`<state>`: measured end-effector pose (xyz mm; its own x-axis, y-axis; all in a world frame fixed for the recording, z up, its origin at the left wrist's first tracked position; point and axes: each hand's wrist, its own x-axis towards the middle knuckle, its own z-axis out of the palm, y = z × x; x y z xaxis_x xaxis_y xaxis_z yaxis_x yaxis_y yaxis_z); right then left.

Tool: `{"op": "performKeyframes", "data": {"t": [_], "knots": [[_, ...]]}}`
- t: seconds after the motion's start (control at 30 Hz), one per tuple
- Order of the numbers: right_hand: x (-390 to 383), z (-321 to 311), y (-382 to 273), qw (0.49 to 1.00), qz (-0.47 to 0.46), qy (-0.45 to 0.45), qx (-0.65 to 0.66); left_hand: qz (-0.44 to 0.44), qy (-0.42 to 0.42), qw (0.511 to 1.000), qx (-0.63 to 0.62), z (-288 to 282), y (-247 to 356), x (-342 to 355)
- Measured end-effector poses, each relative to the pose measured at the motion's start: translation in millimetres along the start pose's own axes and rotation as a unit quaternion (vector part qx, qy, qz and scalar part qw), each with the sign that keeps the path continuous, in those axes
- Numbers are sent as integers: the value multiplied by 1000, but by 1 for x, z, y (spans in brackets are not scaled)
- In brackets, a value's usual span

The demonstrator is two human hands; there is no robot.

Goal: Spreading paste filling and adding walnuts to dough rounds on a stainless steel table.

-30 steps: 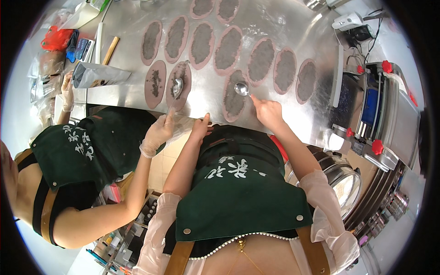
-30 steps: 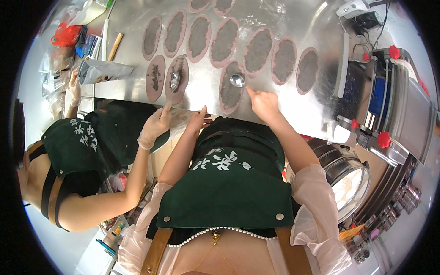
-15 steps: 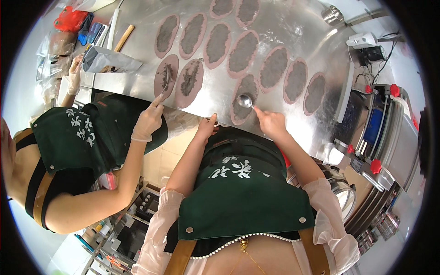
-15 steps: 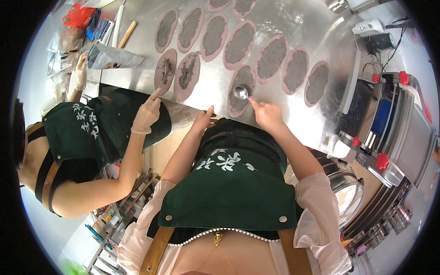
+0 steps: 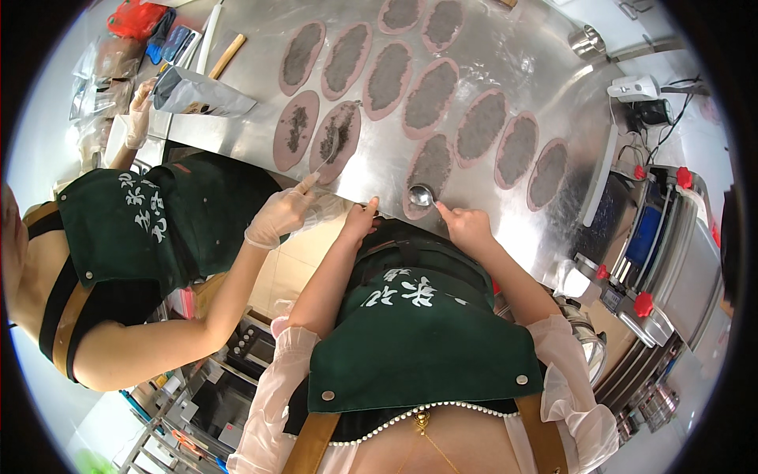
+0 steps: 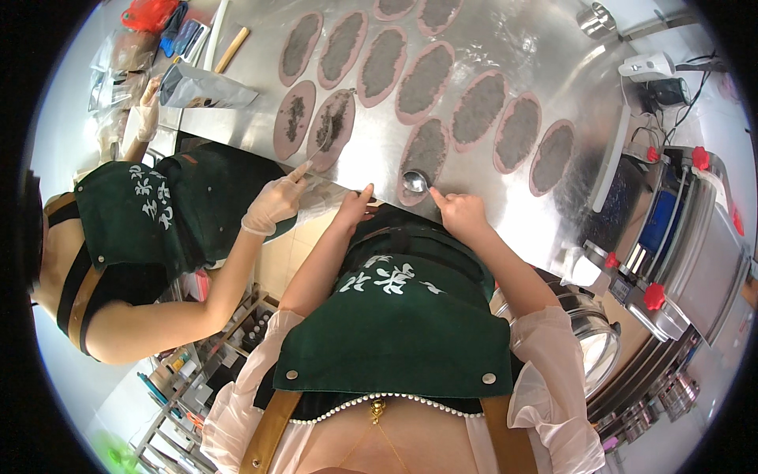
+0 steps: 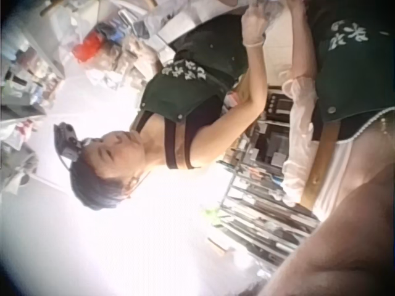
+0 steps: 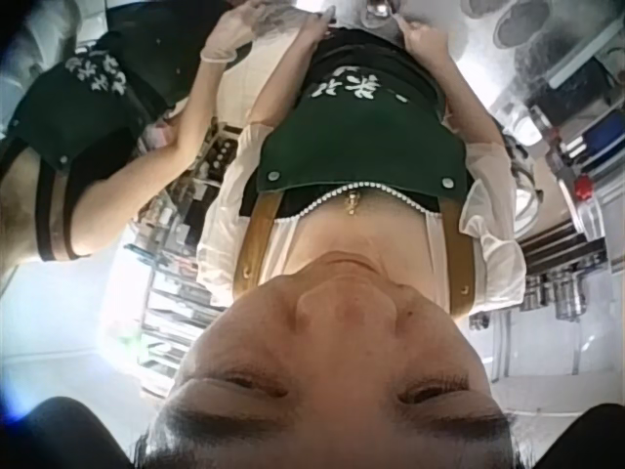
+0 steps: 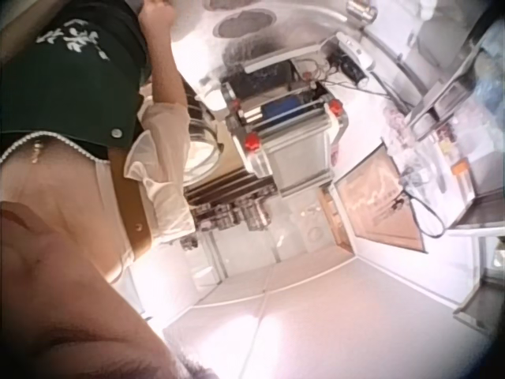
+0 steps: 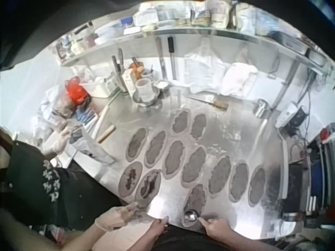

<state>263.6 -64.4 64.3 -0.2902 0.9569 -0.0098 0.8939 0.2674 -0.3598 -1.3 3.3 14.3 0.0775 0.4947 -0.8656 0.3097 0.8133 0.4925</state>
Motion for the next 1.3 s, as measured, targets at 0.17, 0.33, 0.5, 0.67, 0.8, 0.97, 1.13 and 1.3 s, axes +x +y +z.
{"op": "performKeyframes", "data": {"t": [0.17, 0.33, 0.5, 0.67, 0.8, 0.97, 1.13, 1.3], "knots": [[16, -5, 18, 999, 27, 18, -40, 9, -2, 1000, -2, -1, -1, 0], [20, -14, 17, 999, 12, 16, -32, 3, 0, 1000, -7, -2, -5, 4], [9, -5, 4, 999, -18, -33, -15, 9, -12, 1000, 7, 0, 0, 0], [31, -11, 30, 998, 43, 17, -32, 13, -1, 1000, -4, 0, -2, 0], [38, -26, 16, 999, 31, -20, -40, 9, 0, 1000, -9, -2, -7, 6], [29, -15, 15, 998, 37, -36, -22, 15, 0, 1000, -5, 2, -3, 2], [29, -22, 23, 999, 52, 4, -8, 11, -5, 1000, -18, -4, -12, 11], [22, -22, 13, 998, 47, -32, -20, 10, -1, 1000, -13, 0, -8, 6]]}}
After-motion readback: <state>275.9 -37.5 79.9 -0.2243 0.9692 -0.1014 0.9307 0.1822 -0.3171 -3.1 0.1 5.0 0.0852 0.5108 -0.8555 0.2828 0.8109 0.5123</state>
